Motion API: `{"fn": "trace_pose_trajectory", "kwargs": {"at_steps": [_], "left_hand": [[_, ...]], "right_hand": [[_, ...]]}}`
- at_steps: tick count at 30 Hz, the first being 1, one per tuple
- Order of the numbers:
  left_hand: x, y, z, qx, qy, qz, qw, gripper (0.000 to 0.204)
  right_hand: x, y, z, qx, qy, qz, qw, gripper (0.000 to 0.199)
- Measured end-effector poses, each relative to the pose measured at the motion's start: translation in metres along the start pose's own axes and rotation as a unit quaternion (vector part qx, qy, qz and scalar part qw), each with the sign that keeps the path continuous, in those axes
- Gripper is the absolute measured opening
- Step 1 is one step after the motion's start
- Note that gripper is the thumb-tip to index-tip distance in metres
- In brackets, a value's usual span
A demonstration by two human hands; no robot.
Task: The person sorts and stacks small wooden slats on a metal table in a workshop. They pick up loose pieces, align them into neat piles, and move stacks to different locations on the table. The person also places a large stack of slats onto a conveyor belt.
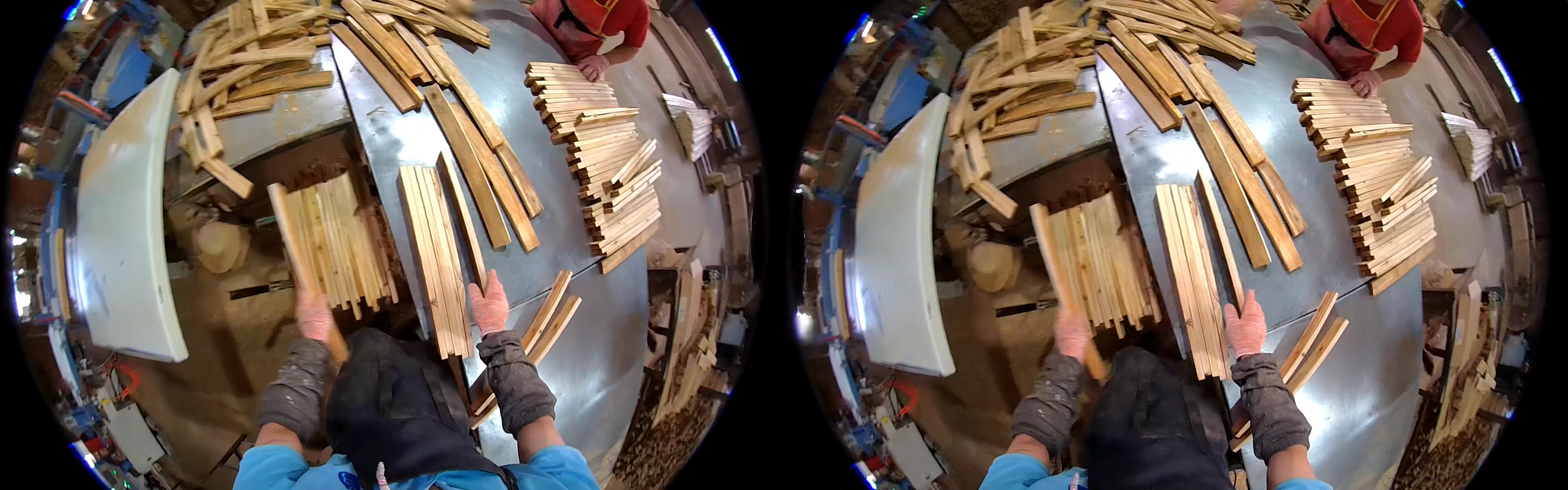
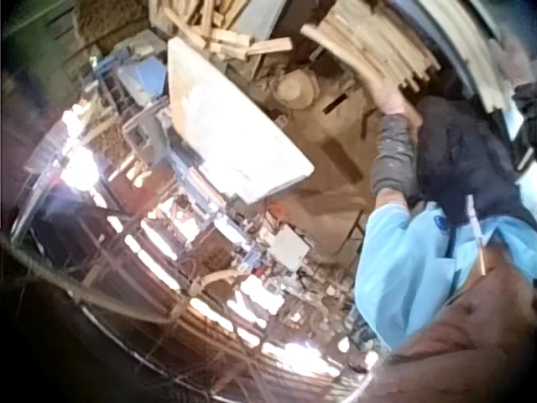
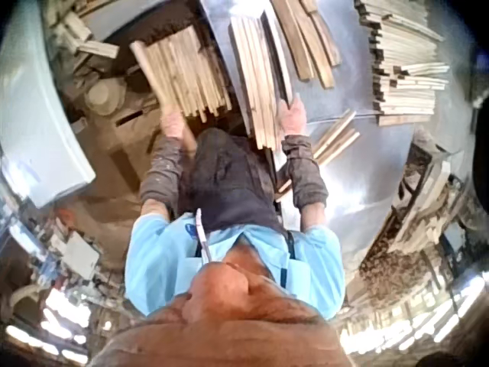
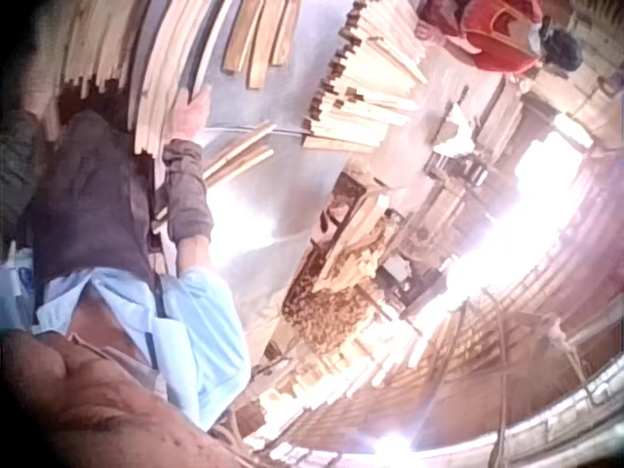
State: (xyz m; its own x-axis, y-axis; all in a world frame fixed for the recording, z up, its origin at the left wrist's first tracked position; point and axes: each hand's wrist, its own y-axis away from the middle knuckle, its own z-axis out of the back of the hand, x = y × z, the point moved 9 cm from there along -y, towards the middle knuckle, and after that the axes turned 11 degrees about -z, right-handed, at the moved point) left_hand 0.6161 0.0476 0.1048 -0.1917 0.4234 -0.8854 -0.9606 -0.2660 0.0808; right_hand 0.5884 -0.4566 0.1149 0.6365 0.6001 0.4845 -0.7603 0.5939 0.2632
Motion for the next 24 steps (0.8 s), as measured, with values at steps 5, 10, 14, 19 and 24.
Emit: {"fn": "trace_pose_trajectory", "kwargs": {"at_steps": [5,10,14,19,24], "left_hand": [[0.181,-0.075,0.086,-0.058,-0.204,0.126,0.969,0.049],[0.265,-0.133,0.071,0.039,-0.149,0.090,0.984,0.064],[0.376,-0.131,0.038,0.140,-0.204,0.044,0.968,0.055],[0.435,-0.119,0.019,0.361,-0.210,0.097,0.903,0.073],[0.296,-0.116,0.040,0.002,-0.042,0.229,0.972,0.071]], "right_hand": [[0.019,-0.004,-0.025,0.135,-0.145,-0.087,0.976,0.054],[0.019,0.003,-0.026,0.128,-0.058,-0.077,0.987,0.050],[0.009,0.004,-0.029,0.123,-0.103,-0.084,0.984,0.049],[0.043,0.015,-0.021,0.141,0.032,-0.076,0.987,0.076],[0.110,0.047,-0.033,0.062,0.200,0.018,0.978,0.122]]}}
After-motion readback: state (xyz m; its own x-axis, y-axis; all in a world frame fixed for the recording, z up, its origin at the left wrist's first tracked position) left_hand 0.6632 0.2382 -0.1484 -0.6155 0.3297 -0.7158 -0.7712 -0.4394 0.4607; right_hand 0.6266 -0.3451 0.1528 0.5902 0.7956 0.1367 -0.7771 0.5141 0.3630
